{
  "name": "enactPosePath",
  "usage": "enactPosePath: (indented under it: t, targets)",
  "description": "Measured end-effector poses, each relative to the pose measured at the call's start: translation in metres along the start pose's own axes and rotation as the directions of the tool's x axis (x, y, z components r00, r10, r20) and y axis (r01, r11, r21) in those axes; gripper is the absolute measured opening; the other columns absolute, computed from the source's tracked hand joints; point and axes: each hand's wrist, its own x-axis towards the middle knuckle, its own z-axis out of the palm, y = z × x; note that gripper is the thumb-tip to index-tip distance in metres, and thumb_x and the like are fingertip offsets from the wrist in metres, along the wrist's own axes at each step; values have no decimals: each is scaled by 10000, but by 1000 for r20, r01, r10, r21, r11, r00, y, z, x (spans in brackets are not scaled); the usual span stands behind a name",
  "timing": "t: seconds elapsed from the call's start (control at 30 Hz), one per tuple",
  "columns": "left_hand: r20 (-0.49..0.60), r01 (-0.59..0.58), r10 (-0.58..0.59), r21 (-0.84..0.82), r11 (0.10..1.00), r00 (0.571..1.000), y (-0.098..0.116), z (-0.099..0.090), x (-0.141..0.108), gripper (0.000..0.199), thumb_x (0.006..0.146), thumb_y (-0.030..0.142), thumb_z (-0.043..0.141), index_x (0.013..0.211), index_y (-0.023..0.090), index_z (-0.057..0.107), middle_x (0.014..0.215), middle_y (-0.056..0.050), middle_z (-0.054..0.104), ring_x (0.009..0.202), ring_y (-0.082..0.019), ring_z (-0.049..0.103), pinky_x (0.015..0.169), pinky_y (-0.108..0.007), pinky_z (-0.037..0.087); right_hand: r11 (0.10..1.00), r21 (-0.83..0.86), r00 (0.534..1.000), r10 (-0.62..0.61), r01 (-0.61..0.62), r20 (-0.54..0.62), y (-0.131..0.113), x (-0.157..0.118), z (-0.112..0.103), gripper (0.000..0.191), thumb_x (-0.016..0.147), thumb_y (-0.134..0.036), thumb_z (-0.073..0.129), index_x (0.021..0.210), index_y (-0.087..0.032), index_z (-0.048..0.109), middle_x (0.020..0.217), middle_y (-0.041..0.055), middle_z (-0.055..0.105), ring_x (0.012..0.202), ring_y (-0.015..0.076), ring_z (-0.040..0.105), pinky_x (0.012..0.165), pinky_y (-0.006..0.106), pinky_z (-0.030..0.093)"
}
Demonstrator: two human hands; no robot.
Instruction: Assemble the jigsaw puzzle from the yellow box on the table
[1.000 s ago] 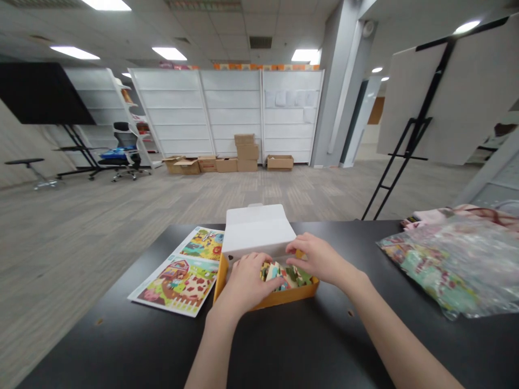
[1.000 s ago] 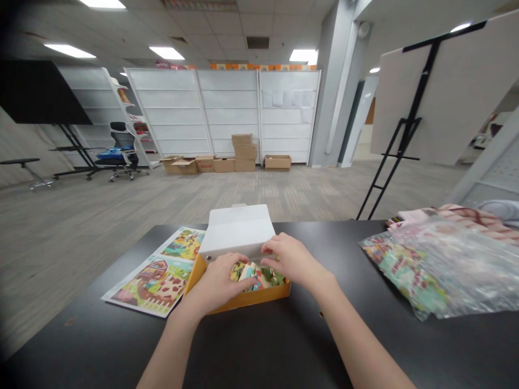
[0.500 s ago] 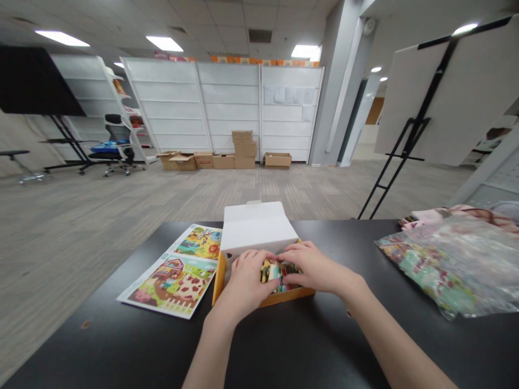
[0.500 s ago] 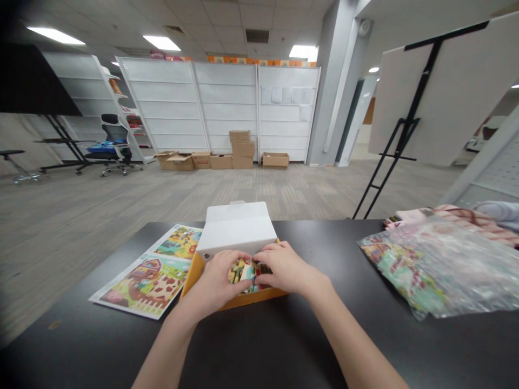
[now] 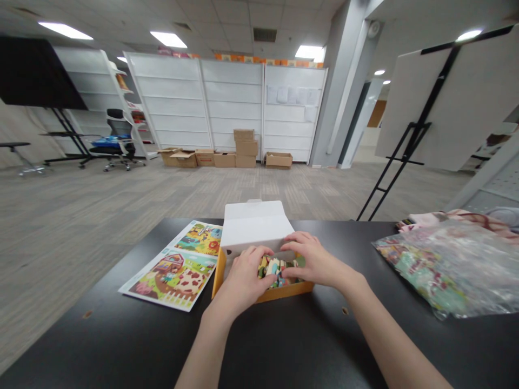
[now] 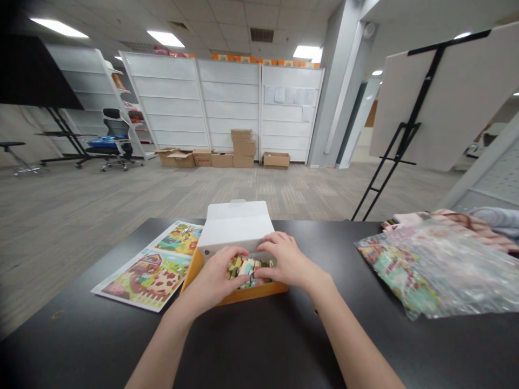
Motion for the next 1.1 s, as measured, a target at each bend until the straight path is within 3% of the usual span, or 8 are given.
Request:
enactPosePath:
  t: [0.13, 0.27, 0.37, 0.47, 0.57, 0.7, 0.8, 1.1]
  targets:
    - [-37, 67, -63, 111, 992, 997, 5, -2, -1, 287, 774, 263, 721, 1045, 241, 628, 1028, -35, 681, 999, -262, 639, 895, -410, 483, 997, 24, 998, 68, -68, -13, 13, -8, -13, 371, 775, -417, 806, 1090, -240, 723, 1283, 113, 588, 1182, 288, 574, 1037, 446, 445]
    - [-50, 136, -129, 173, 976, 990, 8, -2, -1, 247, 799, 307, 707, 1024, 237, 633, 1009, -40, 692, 1000, -286, 633, 904, -446, 454, 986, 46, 985, 154, -158, 75, 17, -15, -19, 325, 799, -415, 772, 1069, -238, 729, 1127, 72, 596, 912, 203, 647, 881, 339, 514]
    - [-58, 171, -163, 199, 965, 985, 11, -3, -1, 224, 813, 331, 699, 1008, 237, 642, 1001, -40, 697, 1008, -286, 629, 920, -452, 438, 977, 16, 963, 208, -213, 171, 14, -14, -18, 348, 787, -459, 767, 1049, -231, 737, 1039, 68, 609, 856, 206, 635, 811, 325, 503]
    - [-77, 142, -128, 214, 966, 989, 15, -5, 1, 167, 848, 318, 675, 980, 221, 646, 1020, -47, 697, 1024, -272, 625, 916, -422, 449, 974, 21, 943, 215, -227, 255, 14, -10, -15, 414, 765, -491, 766, 1075, -219, 740, 989, 74, 639, 887, 229, 626, 793, 315, 478]
    - [-109, 31, -6, 221, 975, 994, 18, -5, 2, 107, 906, 282, 621, 979, 209, 649, 1034, -54, 691, 1043, -254, 620, 915, -398, 469, 960, 55, 926, 248, -274, 284, 17, -6, -13, 361, 778, -436, 731, 1066, -219, 730, 897, 41, 683, 807, 208, 615, 709, 284, 442]
    - [-205, -159, 215, 259, 953, 955, 24, -4, -1, 115, 948, 252, 582, 1038, 206, 637, 1086, -66, 681, 1069, -238, 614, 955, -403, 471, 946, 23, 917, 306, -322, 257, 23, -5, -13, 285, 760, -351, 700, 1012, -222, 726, 761, 0, 676, 678, 174, 575, 614, 261, 378]
    - [-216, -232, 296, 278, 932, 931, 25, -8, -7, 129, 951, 267, 590, 1060, 206, 627, 1097, -67, 676, 1070, -234, 611, 959, -410, 476, 944, -35, 918, 327, -328, 223, 32, -7, -14, 263, 755, -340, 686, 986, -221, 731, 747, 7, 682, 669, 180, 580, 597, 263, 358]
    - [-130, -160, 213, 329, 931, 968, -16, -12, -19, 150, 827, 189, 729, 949, 219, 648, 1107, -58, 695, 1168, -262, 588, 1003, -439, 480, 848, -236, 874, 485, -475, -17, 47, -10, -23, 318, 832, -439, 649, 1065, -245, 743, 831, 58, 736, 725, 218, 644, 597, 275, 349]
